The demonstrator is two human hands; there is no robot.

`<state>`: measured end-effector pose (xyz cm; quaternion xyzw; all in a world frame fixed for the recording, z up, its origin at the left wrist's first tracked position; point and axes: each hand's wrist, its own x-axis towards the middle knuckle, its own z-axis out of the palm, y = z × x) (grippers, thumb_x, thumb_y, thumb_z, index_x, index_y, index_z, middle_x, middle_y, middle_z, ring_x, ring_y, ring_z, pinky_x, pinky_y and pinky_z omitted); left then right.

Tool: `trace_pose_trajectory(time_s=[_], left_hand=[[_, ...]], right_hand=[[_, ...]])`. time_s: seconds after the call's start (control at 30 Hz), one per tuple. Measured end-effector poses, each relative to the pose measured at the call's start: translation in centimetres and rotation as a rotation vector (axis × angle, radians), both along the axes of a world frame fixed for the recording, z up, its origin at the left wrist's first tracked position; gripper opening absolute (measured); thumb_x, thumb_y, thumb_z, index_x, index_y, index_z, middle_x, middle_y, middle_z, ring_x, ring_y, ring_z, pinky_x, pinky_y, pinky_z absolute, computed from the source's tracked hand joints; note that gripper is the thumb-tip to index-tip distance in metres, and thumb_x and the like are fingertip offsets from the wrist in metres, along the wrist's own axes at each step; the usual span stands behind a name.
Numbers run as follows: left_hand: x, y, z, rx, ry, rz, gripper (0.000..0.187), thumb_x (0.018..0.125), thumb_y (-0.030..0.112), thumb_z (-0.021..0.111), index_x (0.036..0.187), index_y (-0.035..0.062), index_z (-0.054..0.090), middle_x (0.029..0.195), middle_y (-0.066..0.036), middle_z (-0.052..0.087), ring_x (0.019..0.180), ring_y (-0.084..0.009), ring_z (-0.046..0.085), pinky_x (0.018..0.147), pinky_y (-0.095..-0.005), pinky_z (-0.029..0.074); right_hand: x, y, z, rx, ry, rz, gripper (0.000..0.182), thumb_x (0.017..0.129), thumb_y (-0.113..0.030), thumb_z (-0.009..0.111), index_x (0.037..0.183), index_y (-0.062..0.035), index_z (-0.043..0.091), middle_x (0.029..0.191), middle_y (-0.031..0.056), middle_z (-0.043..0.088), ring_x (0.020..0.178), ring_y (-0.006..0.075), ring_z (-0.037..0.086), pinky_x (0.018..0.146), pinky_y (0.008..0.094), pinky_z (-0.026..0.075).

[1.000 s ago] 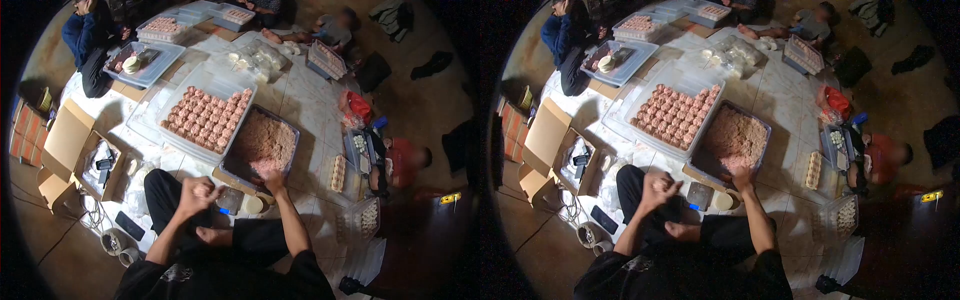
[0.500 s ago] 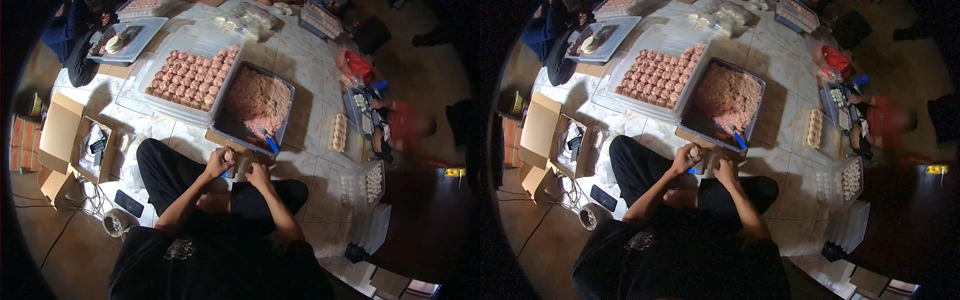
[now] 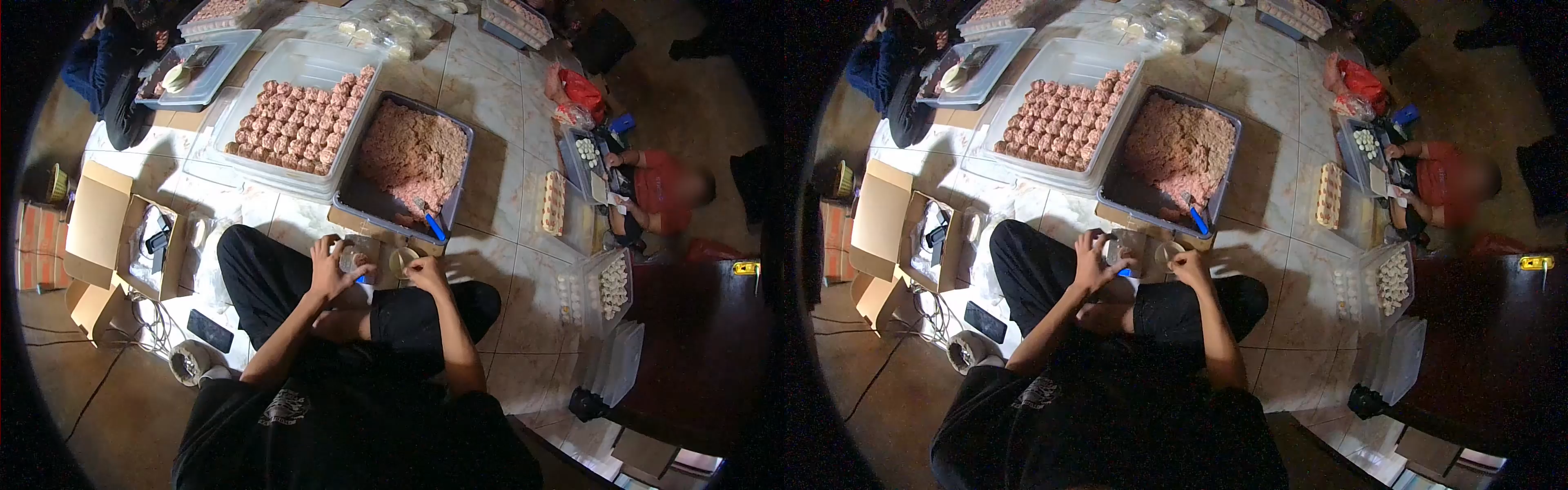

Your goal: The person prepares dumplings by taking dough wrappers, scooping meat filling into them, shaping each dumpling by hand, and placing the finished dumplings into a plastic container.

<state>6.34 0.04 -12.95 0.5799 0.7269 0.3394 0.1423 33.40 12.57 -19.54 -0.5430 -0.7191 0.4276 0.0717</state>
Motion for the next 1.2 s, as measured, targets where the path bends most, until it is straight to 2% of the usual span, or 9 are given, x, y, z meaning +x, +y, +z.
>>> trace_pose_trajectory(time_s=[0.13,0.23,0.37,0.43,0.67,0.77,0.8,1.07,1.2], left_hand=[[1.1,0.4,1.0,-0.204,-0.825,0.261,0.046,0.095,0.042,0.074,0.107,-0.0021,0.074,0.083,-0.014,0.074,0.077,-0.0245,0.072,0.07,-0.0332,0.055],[2.5,2.6,3.3,-0.886,-1.89,0.205,0.052,0.1,0.045,0.065,0.13,0.0023,0.066,0.11,-0.01,0.071,0.099,-0.0243,0.071,0.082,-0.038,0.061],[5.4,3.6,-2.3,-0.527,-2.013,-0.273,0.051,0.107,0.035,0.05,0.145,0.0012,0.05,0.125,-0.021,0.065,0.113,-0.0368,0.066,0.094,-0.0498,0.059],[5.6,3.8,-7.8,-0.394,-2.313,-0.487,0.049,0.109,0.031,0.042,0.146,0.0003,0.048,0.135,-0.022,0.061,0.122,-0.0385,0.063,0.102,-0.0538,0.055],[3.6,3.0,-0.5,-0.505,-1.878,0.123,0.04,0.108,0.025,0.049,0.137,-0.0012,0.057,0.126,-0.022,0.067,0.111,-0.0383,0.07,0.094,-0.051,0.06],[2.7,3.9,-6.6,-0.376,-1.965,0.078,0.035,0.107,0.021,0.052,0.133,-0.0008,0.061,0.123,-0.021,0.07,0.109,-0.0367,0.072,0.089,-0.0505,0.062],[2.9,4.8,-0.6,-0.382,-1.895,0.231,0.034,0.108,0.021,0.052,0.132,0.0007,0.063,0.122,-0.019,0.07,0.11,-0.0339,0.072,0.09,-0.0487,0.061],[4.6,9.0,-3.8,-0.155,-1.813,0.049,0.027,0.104,0.025,0.059,0.124,0.0097,0.07,0.119,-0.008,0.072,0.108,-0.0228,0.068,0.092,-0.0409,0.054],[3.9,8.5,-0.2,-0.4,-1.752,0.198,0.031,0.105,0.028,0.056,0.13,0.0113,0.065,0.125,-0.009,0.07,0.115,-0.0247,0.067,0.096,-0.044,0.053]], right_hand=[[-2.3,-2.5,9.0,0.294,-0.176,-0.061,0.012,0.089,-0.013,0.071,0.094,-0.0039,0.076,0.082,0.0167,0.073,0.084,0.0324,0.074,0.076,0.04,0.057],[-4.7,-5.4,12.8,0.251,0.169,0.189,0.014,0.088,-0.019,0.074,0.091,-0.0053,0.073,0.085,0.0199,0.072,0.085,0.0401,0.072,0.078,0.0434,0.056],[-6.8,0.0,20.6,0.124,0.043,0.019,0.025,0.092,-0.031,0.074,0.103,-0.0088,0.073,0.089,0.022,0.074,0.092,0.0412,0.073,0.083,0.048,0.055],[-7.9,3.3,18.3,0.559,-0.179,-0.063,0.025,0.091,-0.03,0.074,0.101,-0.0068,0.076,0.092,0.0222,0.075,0.092,0.0415,0.074,0.081,0.0482,0.057],[-8.1,12.3,11.6,0.474,-0.742,0.277,0.019,0.08,-0.012,0.074,0.095,-0.0022,0.08,0.099,0.0253,0.075,0.094,0.0432,0.075,0.083,0.0516,0.06],[-7.4,14.7,16.8,0.688,-0.696,0.515,0.012,0.077,-0.005,0.07,0.085,-0.0004,0.079,0.089,0.0245,0.075,0.086,0.0407,0.076,0.074,0.0512,0.06],[-7.0,15.6,16.2,0.682,-0.724,0.596,0.012,0.077,-0.005,0.07,0.084,-0.0004,0.079,0.088,0.0244,0.074,0.086,0.0406,0.076,0.073,0.0509,0.06],[-5.9,14.8,13.2,0.596,-0.761,0.845,0.015,0.08,-0.007,0.067,0.089,-0.004,0.079,0.094,0.0216,0.075,0.092,0.0383,0.075,0.081,0.0493,0.06],[-7.2,12.6,11.3,0.578,-0.819,0.966,0.014,0.078,-0.006,0.069,0.088,-0.0024,0.079,0.093,0.0216,0.075,0.091,0.0389,0.075,0.081,0.0486,0.061]])
